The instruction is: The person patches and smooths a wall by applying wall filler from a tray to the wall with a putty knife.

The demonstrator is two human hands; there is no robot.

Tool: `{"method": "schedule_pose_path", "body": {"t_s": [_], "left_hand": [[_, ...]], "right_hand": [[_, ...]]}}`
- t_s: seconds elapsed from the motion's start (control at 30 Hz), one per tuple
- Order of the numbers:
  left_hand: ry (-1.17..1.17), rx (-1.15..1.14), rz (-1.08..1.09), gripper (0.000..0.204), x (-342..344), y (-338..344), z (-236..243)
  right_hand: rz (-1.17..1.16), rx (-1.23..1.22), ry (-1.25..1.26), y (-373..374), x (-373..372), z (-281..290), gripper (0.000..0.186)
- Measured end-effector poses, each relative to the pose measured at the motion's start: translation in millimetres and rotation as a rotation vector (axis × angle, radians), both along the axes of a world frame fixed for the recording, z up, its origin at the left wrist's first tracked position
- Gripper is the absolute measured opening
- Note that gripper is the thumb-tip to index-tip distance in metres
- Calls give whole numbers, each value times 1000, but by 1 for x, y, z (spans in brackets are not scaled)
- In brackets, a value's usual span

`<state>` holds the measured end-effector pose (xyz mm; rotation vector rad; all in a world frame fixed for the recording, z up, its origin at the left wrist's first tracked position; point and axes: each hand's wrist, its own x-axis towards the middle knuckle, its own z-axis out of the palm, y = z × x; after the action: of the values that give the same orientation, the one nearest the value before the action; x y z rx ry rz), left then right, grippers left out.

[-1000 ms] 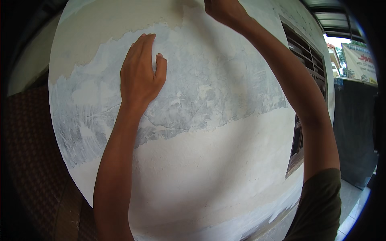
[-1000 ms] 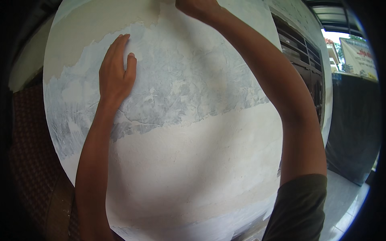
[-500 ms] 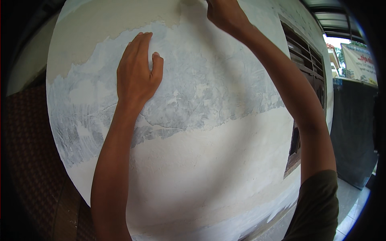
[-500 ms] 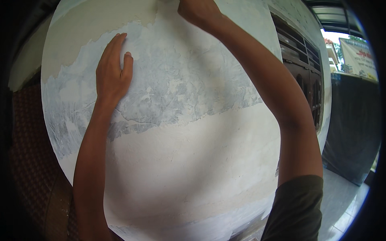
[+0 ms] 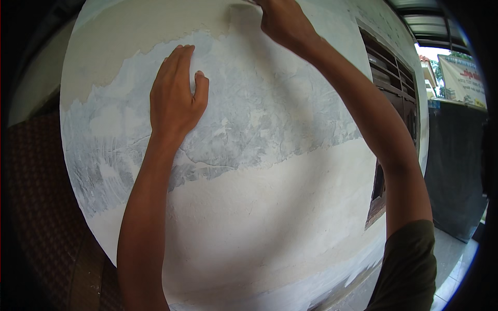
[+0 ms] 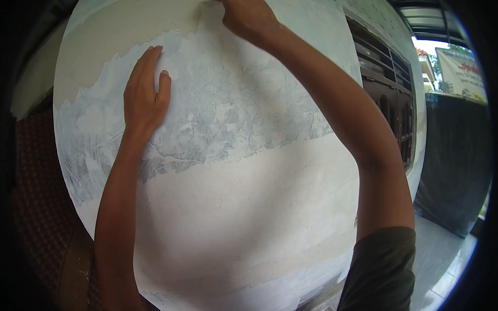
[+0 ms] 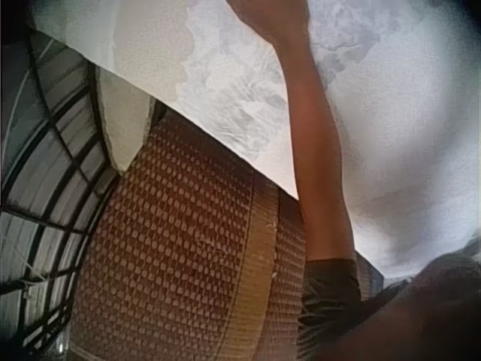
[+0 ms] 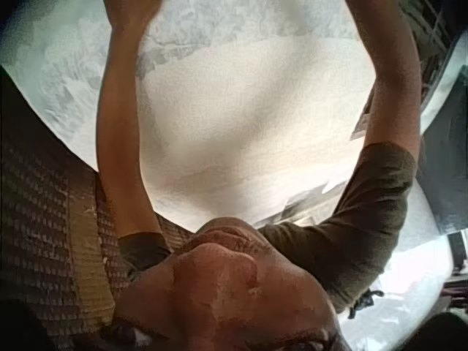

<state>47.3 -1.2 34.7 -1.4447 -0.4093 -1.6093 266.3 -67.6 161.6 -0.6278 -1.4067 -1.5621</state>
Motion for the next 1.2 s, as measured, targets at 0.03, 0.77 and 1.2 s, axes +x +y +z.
{"method": "schedule_pose_path", "body": {"t_s": [0.03,0.77,1.2], "left_hand": [[12,-22,3,47,1,-2,1],[15,34,-3,45,3,0,3],[26,58,-27,45,12,-1,6]], "right_hand": [[-14,26,24,-3,1,23,33],[-18,-26,122,33,2,64,30],[-10,103,47,20,15,100,33]]}}
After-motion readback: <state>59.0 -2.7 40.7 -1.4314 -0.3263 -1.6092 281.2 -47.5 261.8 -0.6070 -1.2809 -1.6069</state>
